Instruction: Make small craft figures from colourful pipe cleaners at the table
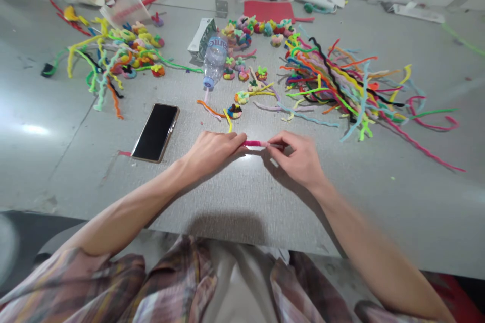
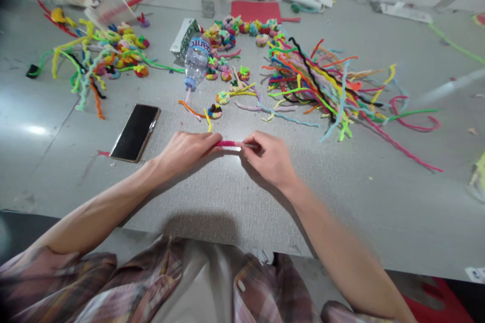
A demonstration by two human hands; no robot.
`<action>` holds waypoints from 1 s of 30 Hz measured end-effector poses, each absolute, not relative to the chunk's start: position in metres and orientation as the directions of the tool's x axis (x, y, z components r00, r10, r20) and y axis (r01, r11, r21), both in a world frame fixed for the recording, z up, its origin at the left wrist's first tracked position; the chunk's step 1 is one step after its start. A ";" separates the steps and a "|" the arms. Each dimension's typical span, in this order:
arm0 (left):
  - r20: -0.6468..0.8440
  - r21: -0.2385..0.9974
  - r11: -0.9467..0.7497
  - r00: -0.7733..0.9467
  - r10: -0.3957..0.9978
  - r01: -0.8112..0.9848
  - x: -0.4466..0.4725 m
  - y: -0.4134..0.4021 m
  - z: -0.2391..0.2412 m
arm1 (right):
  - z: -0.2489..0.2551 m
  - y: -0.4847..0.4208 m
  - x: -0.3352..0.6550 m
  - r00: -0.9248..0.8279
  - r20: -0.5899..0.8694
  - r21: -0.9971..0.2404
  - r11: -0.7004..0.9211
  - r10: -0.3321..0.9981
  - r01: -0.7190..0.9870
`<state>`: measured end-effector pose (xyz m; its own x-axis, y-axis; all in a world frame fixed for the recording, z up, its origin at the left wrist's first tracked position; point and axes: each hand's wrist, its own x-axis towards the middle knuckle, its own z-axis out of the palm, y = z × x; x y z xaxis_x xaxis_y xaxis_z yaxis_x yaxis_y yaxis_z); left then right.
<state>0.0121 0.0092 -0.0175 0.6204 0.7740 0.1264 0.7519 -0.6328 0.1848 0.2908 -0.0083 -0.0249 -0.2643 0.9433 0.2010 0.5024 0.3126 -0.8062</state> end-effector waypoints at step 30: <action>0.435 0.723 -0.467 0.190 0.880 0.509 0.008 0.020 -0.015 | -0.038 0.018 0.311 0.145 0.042 -0.997 0.033 0.988 0.064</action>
<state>0.0085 0.0198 -0.0151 0.1903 0.8801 0.4350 0.5086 -0.4674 0.7231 0.3108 0.0185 -0.0384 0.1453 0.9885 0.0421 0.0640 0.0331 -0.9974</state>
